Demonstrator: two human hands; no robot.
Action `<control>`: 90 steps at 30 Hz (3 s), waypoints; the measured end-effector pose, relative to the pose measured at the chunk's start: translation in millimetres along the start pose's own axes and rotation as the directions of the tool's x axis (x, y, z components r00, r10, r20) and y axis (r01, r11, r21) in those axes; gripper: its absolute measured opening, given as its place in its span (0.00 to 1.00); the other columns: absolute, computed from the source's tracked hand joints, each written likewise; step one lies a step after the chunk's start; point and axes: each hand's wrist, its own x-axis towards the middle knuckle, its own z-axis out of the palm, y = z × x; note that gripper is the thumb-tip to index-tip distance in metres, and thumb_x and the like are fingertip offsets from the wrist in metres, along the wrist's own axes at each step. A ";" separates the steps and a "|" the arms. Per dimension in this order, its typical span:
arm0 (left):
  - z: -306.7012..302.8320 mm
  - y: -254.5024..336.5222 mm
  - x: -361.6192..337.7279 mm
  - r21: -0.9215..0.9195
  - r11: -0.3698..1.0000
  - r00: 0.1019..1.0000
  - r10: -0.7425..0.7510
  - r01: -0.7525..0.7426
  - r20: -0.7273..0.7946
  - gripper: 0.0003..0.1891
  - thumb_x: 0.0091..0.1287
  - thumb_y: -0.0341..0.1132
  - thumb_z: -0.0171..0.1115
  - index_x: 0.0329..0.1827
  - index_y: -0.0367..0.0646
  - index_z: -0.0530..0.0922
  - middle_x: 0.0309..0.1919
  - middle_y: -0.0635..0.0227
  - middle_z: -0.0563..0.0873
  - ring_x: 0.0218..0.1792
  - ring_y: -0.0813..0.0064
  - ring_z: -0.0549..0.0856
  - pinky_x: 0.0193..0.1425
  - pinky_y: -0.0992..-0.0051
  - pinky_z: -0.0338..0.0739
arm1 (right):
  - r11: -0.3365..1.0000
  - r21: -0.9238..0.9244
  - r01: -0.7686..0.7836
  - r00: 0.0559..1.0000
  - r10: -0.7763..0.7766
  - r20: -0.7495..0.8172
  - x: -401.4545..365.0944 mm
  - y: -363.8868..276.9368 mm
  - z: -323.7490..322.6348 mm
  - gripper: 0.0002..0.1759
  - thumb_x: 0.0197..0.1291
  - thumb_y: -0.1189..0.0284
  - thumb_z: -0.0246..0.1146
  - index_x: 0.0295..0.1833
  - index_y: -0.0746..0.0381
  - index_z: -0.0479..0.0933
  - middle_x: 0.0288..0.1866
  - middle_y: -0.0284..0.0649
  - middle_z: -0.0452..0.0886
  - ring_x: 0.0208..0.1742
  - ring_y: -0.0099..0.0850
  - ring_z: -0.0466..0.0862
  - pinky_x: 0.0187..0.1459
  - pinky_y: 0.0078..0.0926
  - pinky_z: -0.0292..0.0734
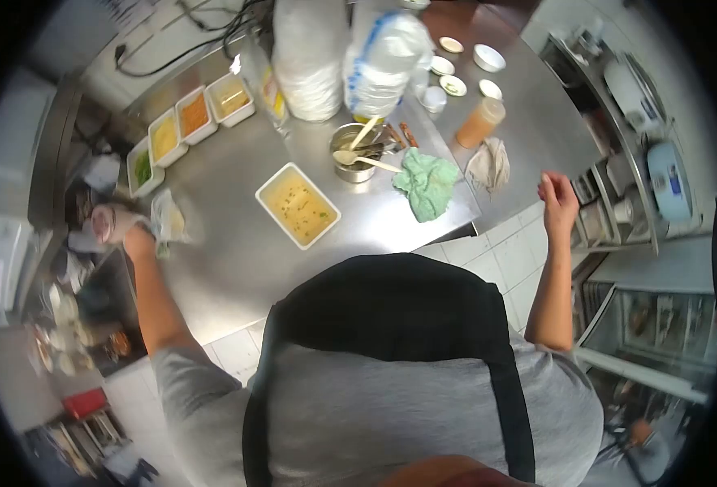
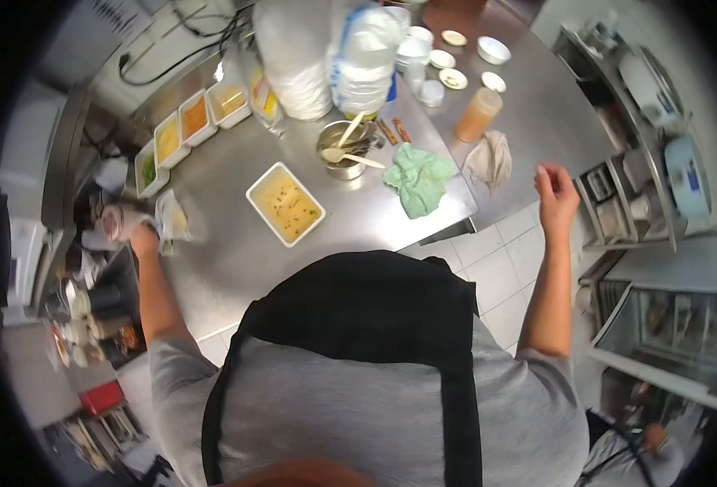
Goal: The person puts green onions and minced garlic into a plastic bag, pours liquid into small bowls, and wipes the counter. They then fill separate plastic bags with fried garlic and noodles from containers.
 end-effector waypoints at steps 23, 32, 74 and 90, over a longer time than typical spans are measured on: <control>-281.7 621.6 -86.3 -0.910 0.367 0.801 0.594 -0.194 0.069 0.03 0.60 0.27 0.68 0.35 0.38 0.84 0.30 0.71 0.85 0.31 0.84 0.81 0.35 0.80 0.75 | 0.928 0.367 -0.072 0.978 -0.008 0.210 147.2 104.6 92.3 0.37 0.45 0.68 0.76 0.59 0.61 0.66 0.53 0.42 0.80 0.52 0.33 0.80 0.54 0.32 0.75; -124.6 922.6 20.7 -0.801 0.444 0.783 0.619 -0.402 -0.050 0.04 0.57 0.31 0.68 0.33 0.42 0.85 0.30 0.64 0.88 0.32 0.73 0.86 0.39 0.73 0.79 | 0.993 0.097 -0.074 0.975 0.052 0.218 202.0 158.6 -43.8 0.38 0.43 0.69 0.76 0.60 0.60 0.67 0.51 0.41 0.80 0.52 0.34 0.80 0.54 0.32 0.75; -112.4 1063.8 169.6 -0.375 0.664 0.615 0.745 -0.647 0.257 0.59 0.37 0.57 0.78 0.76 0.68 0.52 0.68 0.54 0.69 0.67 0.50 0.69 0.65 0.44 0.60 | 0.127 -0.600 0.790 0.610 -0.074 0.789 396.1 136.7 42.8 0.14 0.54 0.73 0.61 0.47 0.52 0.79 0.46 0.30 0.77 0.51 0.30 0.77 0.51 0.34 0.67; -109.8 1025.1 272.5 -0.294 0.811 0.817 0.559 -0.506 0.139 0.55 0.53 0.50 0.73 0.79 0.61 0.43 0.69 0.45 0.65 0.72 0.46 0.61 0.74 0.57 0.59 | 0.136 -0.530 0.837 0.546 -0.139 0.826 410.4 131.1 50.9 0.13 0.50 0.73 0.64 0.44 0.53 0.80 0.44 0.29 0.77 0.48 0.29 0.77 0.50 0.32 0.67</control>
